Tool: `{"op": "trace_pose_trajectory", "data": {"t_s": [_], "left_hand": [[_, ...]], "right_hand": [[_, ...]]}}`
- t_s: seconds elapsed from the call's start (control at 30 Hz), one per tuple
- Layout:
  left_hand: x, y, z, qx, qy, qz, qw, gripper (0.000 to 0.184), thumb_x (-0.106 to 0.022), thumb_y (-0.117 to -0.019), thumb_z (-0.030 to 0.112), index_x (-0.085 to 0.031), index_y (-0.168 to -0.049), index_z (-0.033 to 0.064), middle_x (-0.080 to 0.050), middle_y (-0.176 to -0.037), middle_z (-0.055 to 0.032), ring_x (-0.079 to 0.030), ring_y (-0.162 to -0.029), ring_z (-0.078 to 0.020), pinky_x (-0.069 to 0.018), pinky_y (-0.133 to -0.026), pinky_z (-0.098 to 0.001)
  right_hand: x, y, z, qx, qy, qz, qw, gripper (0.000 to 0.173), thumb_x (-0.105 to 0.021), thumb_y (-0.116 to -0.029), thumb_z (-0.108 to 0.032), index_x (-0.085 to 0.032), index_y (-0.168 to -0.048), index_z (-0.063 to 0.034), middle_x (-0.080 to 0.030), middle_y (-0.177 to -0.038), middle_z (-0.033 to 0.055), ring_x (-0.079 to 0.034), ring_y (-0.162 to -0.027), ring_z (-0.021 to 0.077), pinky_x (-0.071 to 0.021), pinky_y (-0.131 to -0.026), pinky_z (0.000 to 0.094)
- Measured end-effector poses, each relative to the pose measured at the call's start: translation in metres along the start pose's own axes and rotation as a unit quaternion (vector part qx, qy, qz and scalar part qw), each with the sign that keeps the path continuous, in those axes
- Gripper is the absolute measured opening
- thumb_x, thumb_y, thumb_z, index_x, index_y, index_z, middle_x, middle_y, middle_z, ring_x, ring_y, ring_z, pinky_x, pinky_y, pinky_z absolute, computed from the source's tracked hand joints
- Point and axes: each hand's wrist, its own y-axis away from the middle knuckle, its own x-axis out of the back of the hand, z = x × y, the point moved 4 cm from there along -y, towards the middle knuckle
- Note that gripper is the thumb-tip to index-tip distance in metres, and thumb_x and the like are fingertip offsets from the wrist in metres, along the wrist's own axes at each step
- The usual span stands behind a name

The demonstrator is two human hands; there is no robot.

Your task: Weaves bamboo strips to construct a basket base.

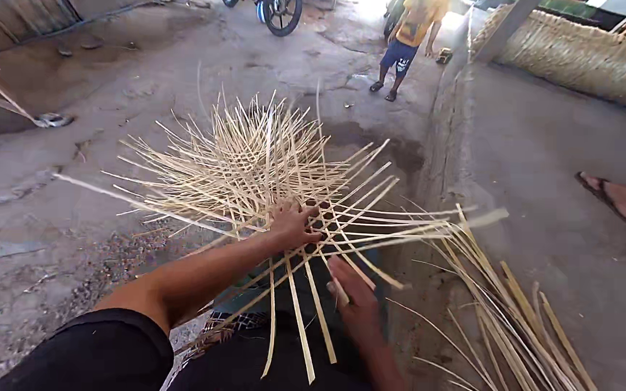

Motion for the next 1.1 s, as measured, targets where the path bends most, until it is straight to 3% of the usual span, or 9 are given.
{"op": "trace_pose_trajectory", "data": {"t_s": [0.07, 0.17, 0.3, 0.37, 0.47, 0.53, 0.6, 0.77, 1.1], "left_hand": [[0.0, 0.007, 0.002, -0.035, -0.015, 0.049, 0.998, 0.072, -0.072, -0.0833, 0.063, -0.056, -0.147, 0.0323, -0.053, -0.143, -0.021, -0.042, -0.137, -0.0461, -0.027, -0.109, -0.0734], [0.004, 0.001, 0.019, -0.122, -0.012, 0.107, 0.987, 0.061, -0.065, -0.0913, 0.058, -0.057, -0.146, 0.0317, -0.047, -0.153, -0.015, -0.039, -0.143, -0.0403, -0.0267, -0.111, -0.0712], [-0.032, -0.039, 0.028, -0.168, -0.046, -0.019, 0.985, 0.058, -0.036, -0.1022, 0.066, -0.04, -0.155, 0.0438, -0.027, -0.169, -0.0028, -0.016, -0.157, -0.0314, -0.0081, -0.12, -0.0713], [-0.047, -0.05, 0.028, -0.161, -0.073, -0.066, 0.982, 0.059, -0.032, -0.1022, 0.067, -0.036, -0.157, 0.0442, -0.025, -0.17, -0.0012, -0.016, -0.157, -0.0308, -0.005, -0.119, -0.0736], [-0.055, -0.061, 0.027, -0.167, -0.081, -0.097, 0.978, 0.057, -0.028, -0.1049, 0.062, -0.032, -0.159, 0.0444, -0.025, -0.17, 0.0033, -0.014, -0.158, -0.0291, -0.0033, -0.119, -0.0729], [-0.06, -0.065, 0.028, -0.168, -0.073, -0.109, 0.977, 0.054, -0.029, -0.1061, 0.058, -0.033, -0.159, 0.0443, -0.025, -0.169, 0.0061, -0.013, -0.158, -0.028, -0.0021, -0.12, -0.0726], [-0.062, -0.066, 0.028, -0.167, -0.067, -0.115, 0.977, 0.055, -0.029, -0.106, 0.059, -0.033, -0.158, 0.0442, -0.025, -0.169, 0.0073, -0.012, -0.159, -0.0277, -0.0009, -0.12, -0.0722], [-0.063, -0.058, 0.026, -0.176, -0.045, -0.098, 0.978, 0.054, -0.031, -0.1049, 0.059, -0.037, -0.156, 0.0447, -0.028, -0.168, 0.007, -0.015, -0.158, -0.0285, -0.0008, -0.118, -0.0736], [-0.062, -0.047, 0.033, -0.172, -0.035, -0.119, 0.977, 0.055, -0.031, -0.1038, 0.063, -0.037, -0.156, 0.0473, -0.029, -0.168, 0.0082, -0.014, -0.158, -0.0236, -0.0009, -0.121, -0.0685]], "right_hand": [[-0.007, 0.016, 0.007, 0.038, 0.021, -0.017, 0.999, 0.024, -0.058, -0.1038, -0.014, -0.077, -0.118, -0.0128, -0.071, -0.13, 0.0087, -0.068, -0.12, 0.02, -0.0573, -0.103, 0.0379], [-0.011, 0.028, 0.012, 0.041, 0.027, -0.021, 0.999, 0.026, -0.054, -0.106, -0.014, -0.075, -0.121, -0.011, -0.07, -0.132, 0.0102, -0.065, -0.126, 0.0227, -0.0542, -0.108, 0.0379], [-0.012, 0.013, 0.011, 0.049, 0.05, -0.043, 0.997, 0.033, -0.047, -0.1089, -0.019, -0.071, -0.127, -0.0075, -0.065, -0.138, 0.0128, -0.056, -0.137, 0.0282, -0.0463, -0.116, 0.042], [-0.017, -0.002, 0.015, 0.033, 0.015, -0.042, 0.998, 0.037, -0.041, -0.1102, -0.022, -0.074, -0.118, -0.0068, -0.069, -0.133, 0.0105, -0.056, -0.137, 0.0289, -0.0454, -0.117, 0.0445], [-0.033, -0.025, 0.032, -0.068, -0.158, -0.005, 0.985, 0.041, -0.037, -0.1112, -0.02, -0.069, -0.099, 0.0008, -0.074, -0.098, 0.0064, -0.069, -0.108, 0.0173, -0.051, -0.108, 0.0406], [-0.042, -0.038, 0.04, -0.147, -0.251, 0.05, 0.955, 0.035, -0.035, -0.1097, -0.016, -0.063, -0.094, -0.0019, -0.063, -0.076, -0.0009, -0.063, -0.075, 0.0083, -0.0562, -0.081, 0.0299], [-0.044, -0.044, 0.043, -0.202, -0.279, 0.082, 0.935, 0.033, -0.039, -0.1095, -0.015, -0.064, -0.092, -0.0039, -0.058, -0.073, -0.0032, -0.055, -0.065, 0.0053, -0.051, -0.067, 0.0239], [-0.046, -0.022, 0.03, -0.202, -0.136, 0.016, 0.97, 0.028, -0.049, -0.1062, -0.017, -0.07, -0.094, -0.0044, -0.065, -0.085, -0.0022, -0.056, -0.073, 0.0021, -0.0491, -0.069, 0.0216], [-0.046, -0.005, 0.015, -0.186, -0.126, 0.042, 0.973, 0.028, -0.048, -0.1063, -0.014, -0.067, -0.088, -0.0045, -0.061, -0.081, -0.0029, -0.056, -0.075, 0.0008, -0.0486, -0.071, 0.019]]}}
